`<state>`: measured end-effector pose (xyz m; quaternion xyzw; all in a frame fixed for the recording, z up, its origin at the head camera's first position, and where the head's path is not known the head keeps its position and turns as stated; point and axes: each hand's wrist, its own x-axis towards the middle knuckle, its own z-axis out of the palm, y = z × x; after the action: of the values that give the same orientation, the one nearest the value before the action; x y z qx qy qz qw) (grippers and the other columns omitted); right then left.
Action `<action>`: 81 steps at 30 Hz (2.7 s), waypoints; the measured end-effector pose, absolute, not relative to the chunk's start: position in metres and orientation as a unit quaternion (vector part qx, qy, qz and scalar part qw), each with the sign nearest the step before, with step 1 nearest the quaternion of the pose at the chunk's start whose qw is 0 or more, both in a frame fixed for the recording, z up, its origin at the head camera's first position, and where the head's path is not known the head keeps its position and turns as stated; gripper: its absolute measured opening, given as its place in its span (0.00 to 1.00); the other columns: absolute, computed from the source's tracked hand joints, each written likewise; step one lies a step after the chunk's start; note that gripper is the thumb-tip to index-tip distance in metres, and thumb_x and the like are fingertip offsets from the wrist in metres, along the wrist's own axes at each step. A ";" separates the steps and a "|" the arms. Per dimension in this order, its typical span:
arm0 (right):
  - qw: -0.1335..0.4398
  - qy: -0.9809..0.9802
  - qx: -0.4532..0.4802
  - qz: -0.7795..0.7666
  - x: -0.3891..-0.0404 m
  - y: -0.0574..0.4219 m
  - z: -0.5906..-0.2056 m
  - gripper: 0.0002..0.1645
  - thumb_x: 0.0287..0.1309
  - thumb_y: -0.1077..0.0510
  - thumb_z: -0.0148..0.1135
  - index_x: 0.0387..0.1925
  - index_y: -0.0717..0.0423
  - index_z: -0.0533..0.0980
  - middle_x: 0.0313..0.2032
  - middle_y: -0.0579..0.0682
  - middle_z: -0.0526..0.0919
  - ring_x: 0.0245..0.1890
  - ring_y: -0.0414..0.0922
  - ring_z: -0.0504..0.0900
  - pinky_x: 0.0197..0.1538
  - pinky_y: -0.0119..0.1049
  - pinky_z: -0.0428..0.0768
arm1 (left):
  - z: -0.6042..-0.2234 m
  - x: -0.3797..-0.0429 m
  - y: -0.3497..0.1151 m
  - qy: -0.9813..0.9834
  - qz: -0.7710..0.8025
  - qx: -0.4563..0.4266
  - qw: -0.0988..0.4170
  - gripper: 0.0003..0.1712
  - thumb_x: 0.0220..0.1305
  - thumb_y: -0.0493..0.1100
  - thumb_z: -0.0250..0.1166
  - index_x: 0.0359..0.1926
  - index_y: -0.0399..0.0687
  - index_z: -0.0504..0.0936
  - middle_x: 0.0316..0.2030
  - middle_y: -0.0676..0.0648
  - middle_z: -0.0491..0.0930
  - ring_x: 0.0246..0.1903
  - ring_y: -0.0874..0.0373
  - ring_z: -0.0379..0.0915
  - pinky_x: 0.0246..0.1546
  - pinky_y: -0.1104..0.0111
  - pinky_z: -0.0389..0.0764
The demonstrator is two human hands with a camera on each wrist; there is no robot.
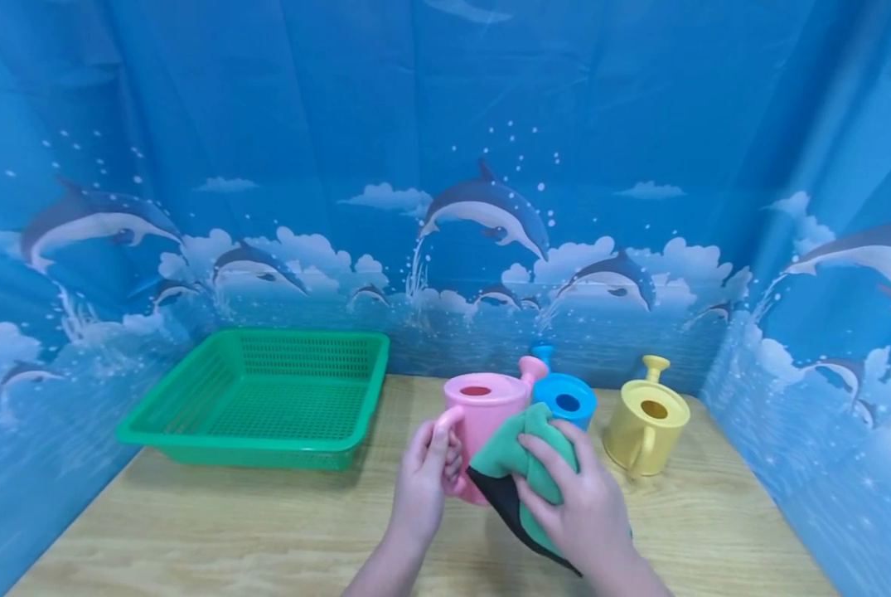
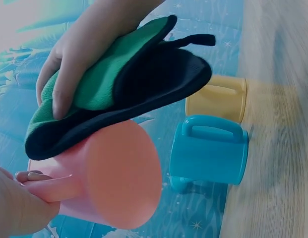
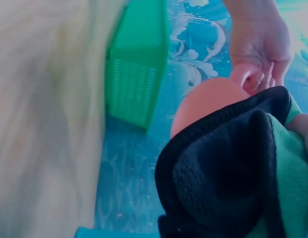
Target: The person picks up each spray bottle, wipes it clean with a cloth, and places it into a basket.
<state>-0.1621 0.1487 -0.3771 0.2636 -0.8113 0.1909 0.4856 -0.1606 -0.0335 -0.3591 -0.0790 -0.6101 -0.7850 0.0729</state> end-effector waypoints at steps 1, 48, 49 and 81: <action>0.486 -0.811 0.260 0.198 -0.164 0.149 -0.375 0.27 0.66 0.36 0.46 0.45 0.49 0.80 0.47 0.59 0.77 0.39 0.51 0.81 0.31 0.45 0.83 | -0.359 -0.160 -0.033 -0.609 -0.786 -0.081 0.072 0.21 0.76 0.48 0.47 0.37 0.30 0.64 0.22 0.49 0.63 0.20 0.62 0.58 0.22 0.76 0.64; 0.381 -0.829 0.278 0.300 -0.151 0.159 -0.382 0.21 0.61 0.40 0.61 0.50 0.44 0.78 0.52 0.51 0.75 0.49 0.42 0.74 0.52 0.18 0.71 | -0.357 -0.166 -0.047 -0.550 -0.828 0.004 0.110 0.19 0.70 0.44 0.44 0.20 0.48 0.58 0.13 0.54 0.55 0.13 0.64 0.50 0.16 0.75 0.57; 0.380 -0.830 0.275 0.302 -0.152 0.159 -0.379 0.20 0.60 0.40 0.62 0.50 0.44 0.78 0.52 0.51 0.75 0.49 0.41 0.74 0.52 0.18 0.71 | -0.357 -0.166 -0.047 -0.550 -0.828 0.006 0.107 0.19 0.70 0.44 0.43 0.20 0.48 0.58 0.13 0.54 0.55 0.14 0.64 0.50 0.16 0.75 0.57; 0.377 -0.821 0.256 0.345 -0.153 0.160 -0.369 0.33 0.37 0.67 0.75 0.50 0.45 0.78 0.52 0.49 0.76 0.53 0.36 0.73 0.54 0.17 0.68 | -0.359 -0.166 -0.047 -0.553 -0.829 -0.011 0.084 0.21 0.70 0.47 0.44 0.19 0.48 0.58 0.14 0.54 0.56 0.14 0.63 0.50 0.15 0.74 0.60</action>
<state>-0.1529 0.1602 -0.3695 0.2558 -0.8206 0.3448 0.3772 -0.1662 -0.0474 -0.3589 -0.0110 -0.5529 -0.8289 0.0845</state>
